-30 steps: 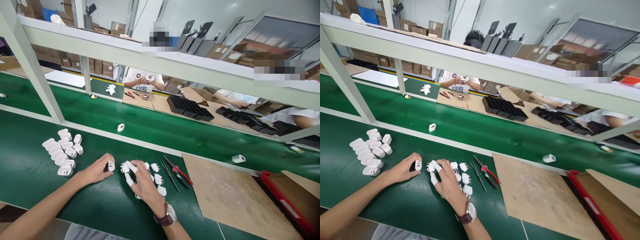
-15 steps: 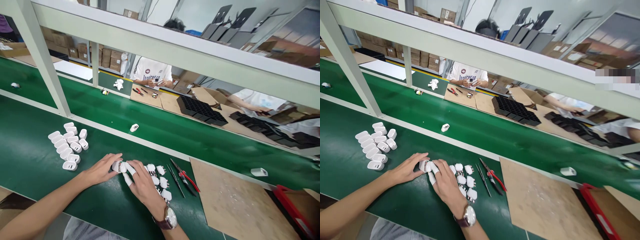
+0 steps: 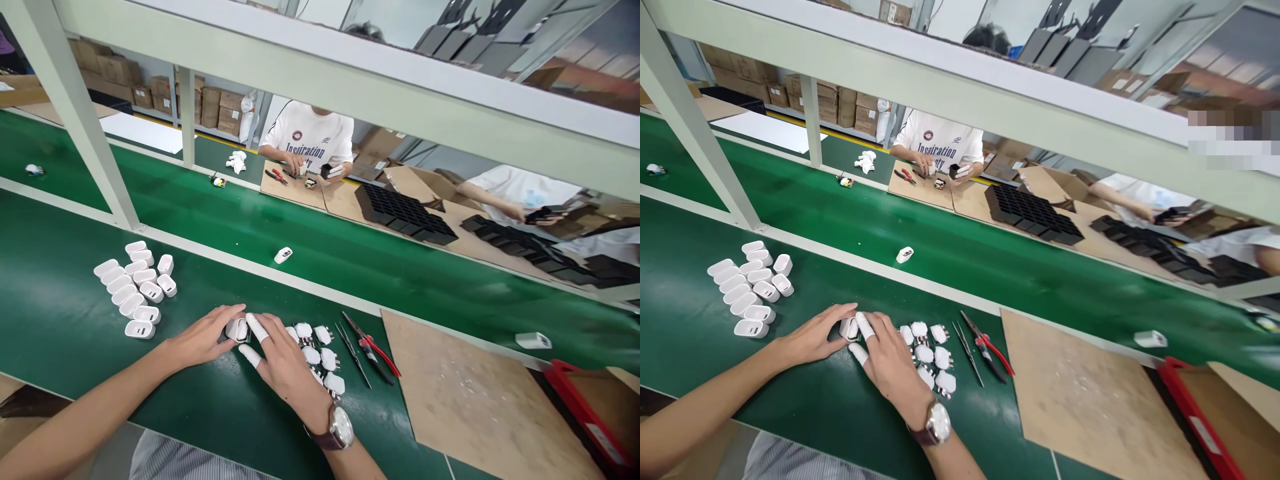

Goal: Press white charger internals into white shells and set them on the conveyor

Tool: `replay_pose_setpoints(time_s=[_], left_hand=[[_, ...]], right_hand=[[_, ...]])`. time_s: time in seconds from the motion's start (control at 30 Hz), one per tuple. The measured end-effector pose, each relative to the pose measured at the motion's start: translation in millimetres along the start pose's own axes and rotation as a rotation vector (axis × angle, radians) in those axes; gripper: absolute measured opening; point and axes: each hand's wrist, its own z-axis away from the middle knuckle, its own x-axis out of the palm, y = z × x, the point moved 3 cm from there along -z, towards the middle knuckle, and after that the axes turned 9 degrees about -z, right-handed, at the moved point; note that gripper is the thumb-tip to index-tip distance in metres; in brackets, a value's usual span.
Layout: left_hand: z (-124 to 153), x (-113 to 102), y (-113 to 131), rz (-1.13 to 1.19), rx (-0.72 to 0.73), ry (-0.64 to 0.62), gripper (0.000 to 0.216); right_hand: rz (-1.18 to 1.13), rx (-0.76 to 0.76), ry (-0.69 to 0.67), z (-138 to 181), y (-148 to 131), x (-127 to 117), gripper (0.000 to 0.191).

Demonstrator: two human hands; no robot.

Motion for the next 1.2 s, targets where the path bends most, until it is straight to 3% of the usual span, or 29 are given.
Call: replay_pose_setpoints(time_s=[0.1,0.27,0.5,0.77,0.9,1.07,1.2], left_hand=[[1,2,-3,0.066,-0.057,-0.041,0.076],[0,2,-3,0.109,-0.131,-0.129,0.077],[1,-1,-1,0.136,-0.137,-0.170,0.083],[-1,3,-2,0.124,-0.143,-0.179,0.089],[1,2,-3,0.094,-0.155,-0.182,0.088],[4,-6,-3,0.043,-0.043,-0.002,0.073],[5,-7,3,-0.121,0.079,0.099,0.031]], right_hand=[[-0.014,0.000,0.026,-1,-1,-1,0.037],[0.006,0.031,-0.063,-3,1,11,0.033],[-0.063,0.021,-0.049,-7,4,19,0.049],[0.206,-0.016,-0.219,-16,-4,18,0.043],[0.061,0.036,-0.212,-19,1,12,0.038],[-0.101,0.137,-0.004,-3,18,5,0.048],[-0.106,0.135,0.075,14,25,1,0.045]])
